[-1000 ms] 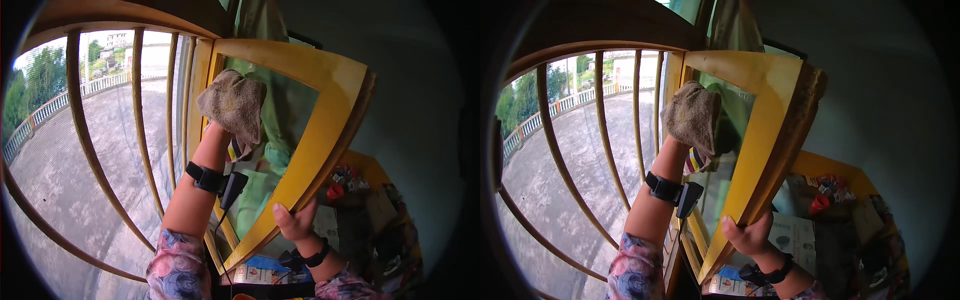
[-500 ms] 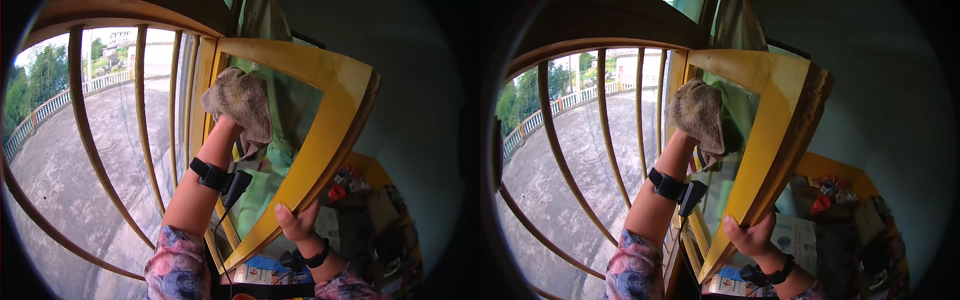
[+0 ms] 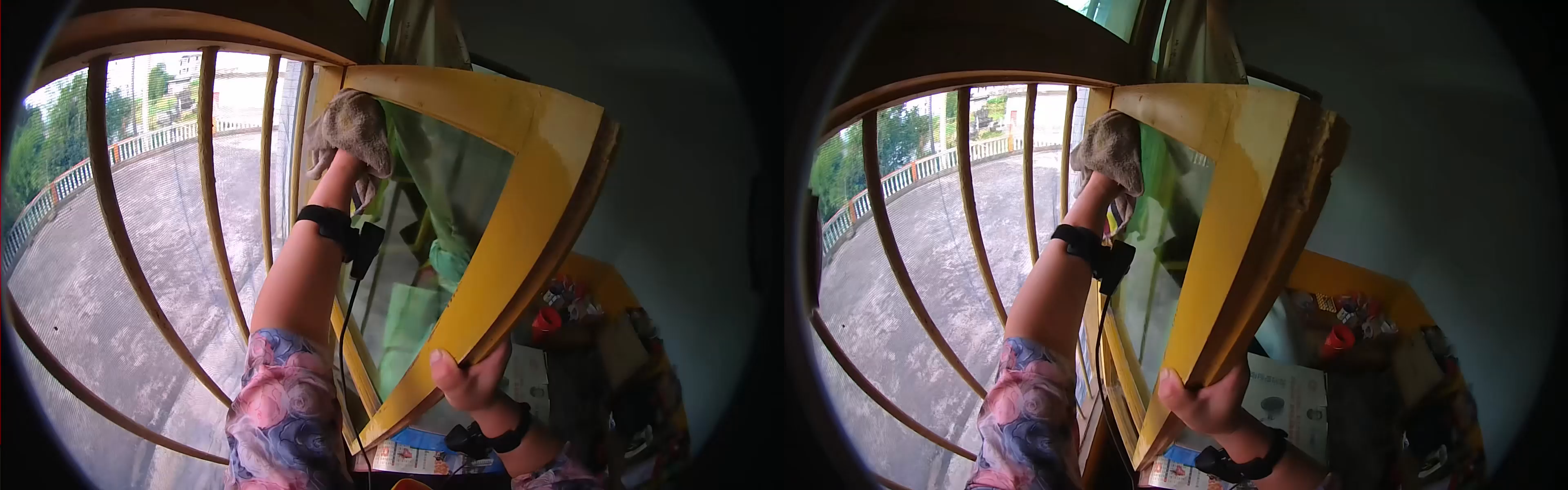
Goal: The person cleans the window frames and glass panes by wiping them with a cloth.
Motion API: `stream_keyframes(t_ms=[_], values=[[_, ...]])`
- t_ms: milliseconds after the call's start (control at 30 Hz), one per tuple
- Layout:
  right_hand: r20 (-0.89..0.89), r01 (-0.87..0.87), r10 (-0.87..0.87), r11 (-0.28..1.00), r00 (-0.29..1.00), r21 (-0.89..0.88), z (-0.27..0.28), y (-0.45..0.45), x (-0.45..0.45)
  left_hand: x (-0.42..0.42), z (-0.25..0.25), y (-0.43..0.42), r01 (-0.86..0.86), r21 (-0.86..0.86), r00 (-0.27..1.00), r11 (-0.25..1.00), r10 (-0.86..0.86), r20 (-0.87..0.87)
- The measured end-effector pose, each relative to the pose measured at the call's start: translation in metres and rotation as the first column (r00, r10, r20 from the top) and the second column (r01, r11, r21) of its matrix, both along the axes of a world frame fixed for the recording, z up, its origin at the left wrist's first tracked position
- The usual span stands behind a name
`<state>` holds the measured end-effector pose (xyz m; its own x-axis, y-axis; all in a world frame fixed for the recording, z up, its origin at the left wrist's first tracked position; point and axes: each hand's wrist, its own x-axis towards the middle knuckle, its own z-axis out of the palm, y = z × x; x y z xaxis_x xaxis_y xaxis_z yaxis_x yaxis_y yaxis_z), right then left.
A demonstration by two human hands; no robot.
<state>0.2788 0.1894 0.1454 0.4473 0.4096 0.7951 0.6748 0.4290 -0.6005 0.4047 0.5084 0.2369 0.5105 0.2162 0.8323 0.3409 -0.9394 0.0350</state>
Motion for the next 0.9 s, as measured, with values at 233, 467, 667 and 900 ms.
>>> stream_keyframes(t_ms=[233, 467, 667, 900], values=[[0.006, 0.028, -0.028, 0.999, 1.0, 0.016, 0.001, -0.003, 0.002, -0.02, -0.035, 0.016, 0.322, -0.135, 0.946, 0.937, -0.313, 0.083], [0.095, 0.101, -0.096, 0.994, 0.991, -0.049, -0.011, -0.005, 0.009, 0.007, -0.004, 0.023, 0.024, 0.022, 0.992, 0.999, -0.026, 0.12], [0.048, 0.101, -0.097, 0.989, 0.994, -0.11, -0.01, -0.007, 0.012, 0.008, -0.005, 0.061, 0.179, 0.156, 0.929, 0.971, -0.219, 0.297], [0.064, 0.08, -0.074, 0.992, 0.995, -0.094, -0.008, -0.005, 0.013, 0.022, -0.049, 0.074, 0.097, 0.205, 0.992, 0.974, -0.11, 0.054]])
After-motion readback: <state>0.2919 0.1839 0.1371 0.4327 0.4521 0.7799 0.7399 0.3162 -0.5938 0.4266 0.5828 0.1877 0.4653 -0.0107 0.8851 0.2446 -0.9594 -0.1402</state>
